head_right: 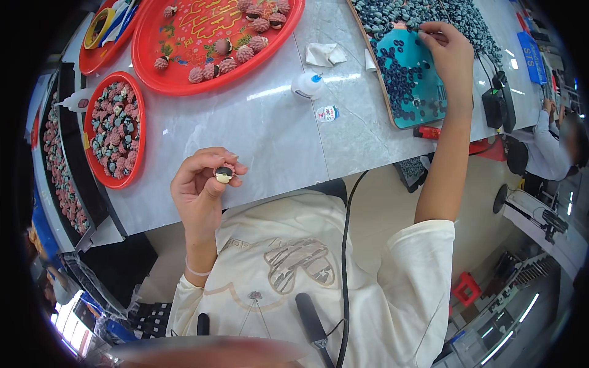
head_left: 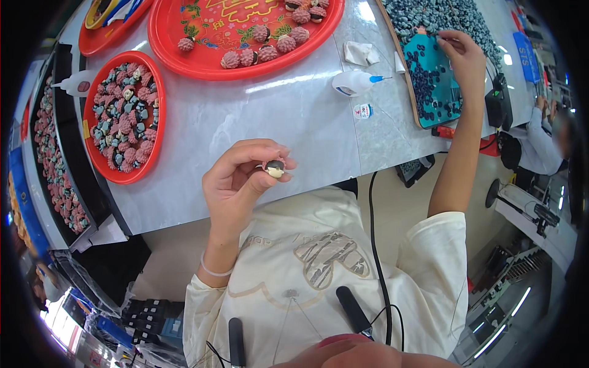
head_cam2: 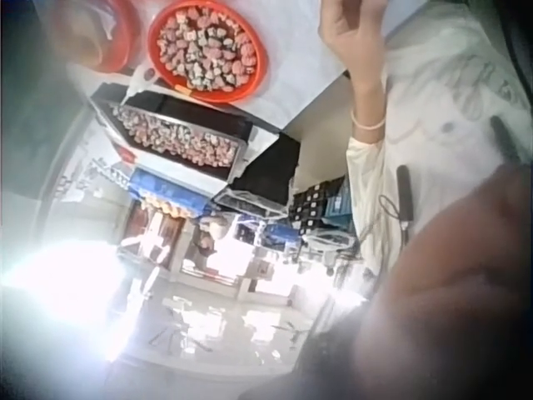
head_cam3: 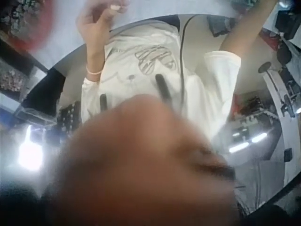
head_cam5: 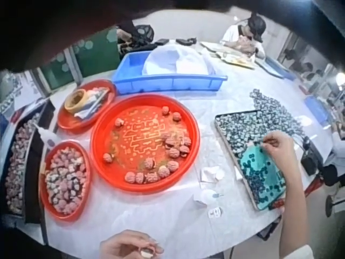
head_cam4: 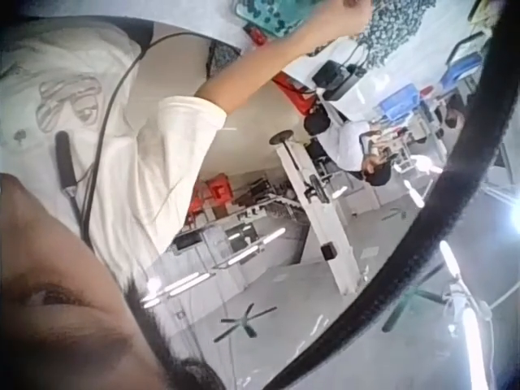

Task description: The person assembles toy figurines by applying glue from a bottle to toy parts and attaching them together.

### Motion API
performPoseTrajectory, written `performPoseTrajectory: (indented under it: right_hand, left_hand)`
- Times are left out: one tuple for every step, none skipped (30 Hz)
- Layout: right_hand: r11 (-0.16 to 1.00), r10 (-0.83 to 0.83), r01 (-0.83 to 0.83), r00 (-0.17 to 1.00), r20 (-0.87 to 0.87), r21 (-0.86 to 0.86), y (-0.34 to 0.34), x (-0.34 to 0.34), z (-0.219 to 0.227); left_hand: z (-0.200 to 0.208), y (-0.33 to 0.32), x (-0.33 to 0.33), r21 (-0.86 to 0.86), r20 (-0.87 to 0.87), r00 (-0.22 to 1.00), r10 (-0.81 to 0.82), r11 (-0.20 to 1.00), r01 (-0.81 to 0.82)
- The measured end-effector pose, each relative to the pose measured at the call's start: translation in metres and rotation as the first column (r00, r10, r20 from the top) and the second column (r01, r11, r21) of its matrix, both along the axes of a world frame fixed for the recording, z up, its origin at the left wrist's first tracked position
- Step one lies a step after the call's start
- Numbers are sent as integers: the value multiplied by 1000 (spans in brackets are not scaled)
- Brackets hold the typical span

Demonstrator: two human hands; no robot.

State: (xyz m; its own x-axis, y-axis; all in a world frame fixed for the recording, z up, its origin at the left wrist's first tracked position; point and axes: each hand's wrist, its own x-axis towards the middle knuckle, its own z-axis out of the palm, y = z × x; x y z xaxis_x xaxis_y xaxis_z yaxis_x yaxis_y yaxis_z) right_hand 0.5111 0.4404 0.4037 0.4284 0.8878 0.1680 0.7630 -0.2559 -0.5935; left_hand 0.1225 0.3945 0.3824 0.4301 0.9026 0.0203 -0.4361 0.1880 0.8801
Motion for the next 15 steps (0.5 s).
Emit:
performPoseTrajectory:
  right_hand:
    - [999, 49, -49, 996, 71, -1, 2, 4, -4]
    - [995, 98, -99, 985, 139, -5, 4, 5, -6]
    - [997, 76, -76, 983, 164, -10, 5, 3, -6]
    - [997, 81, -81, 983, 165, -10, 7, 4, -5]
    - [999, 40, -34, 987, 153, -43, 8, 6, -5]
    - [997, -3, 14, 990, 142, -76, 9, 7, -4]
    - [997, -4, 15, 990, 143, -76, 9, 7, -2]
    - [993, -15, 33, 988, 156, -115, 11, 6, 2]
    - [987, -27, 54, 985, 170, -154, 11, 5, 4]
    - [987, -29, 56, 985, 173, -153, 9, 4, 6]
    - [999, -3, 2, 1000, -24, -47, 4, 0, 10]
    - [997, 46, -32, 975, -216, 68, -1, -5, 15]
    - [997, 47, -34, 976, -210, 66, -7, -15, 22]
    - [988, 18, 46, 912, -411, 146, -13, -34, 33]
    - [969, 15, 137, 795, -606, 204, -19, -47, 37]
  left_hand:
    - [0, 0, 0, 1, 5, 1000, 3, 1000, -3]
    - [0, 0, -1, 2, 9, 1000, 8, 1000, -8]
    - [0, 0, 0, 3, 9, 1000, 15, 1000, -15]
    - [1, 0, 1, -8, 15, 1000, 11, 1000, -11]
    - [2, 0, 1, -20, 21, 1000, 5, 1000, -5]
    - [3, 0, 1, -20, 21, 1000, 6, 1000, -5]
    - [3, 0, 1, -23, 22, 1000, -5, 1000, 5]
    - [3, 0, 1, -26, 22, 1000, -15, 1000, 16]
    - [4, 0, 2, -26, 24, 1000, -16, 1000, 17]
    - [5, -1, 4, -38, -20, 1000, 0, 999, 0]
    - [6, -1, 4, -50, -62, 998, 19, 999, -22]
    - [5, 0, 3, -51, -57, 998, 21, 998, -24]
    - [3, 2, 1, -42, 2, 1000, -11, 999, 11]
    - [1, 2, -1, -33, 61, 997, -41, 999, 43]
    - [2, 0, 0, -37, 52, 998, -29, 999, 31]
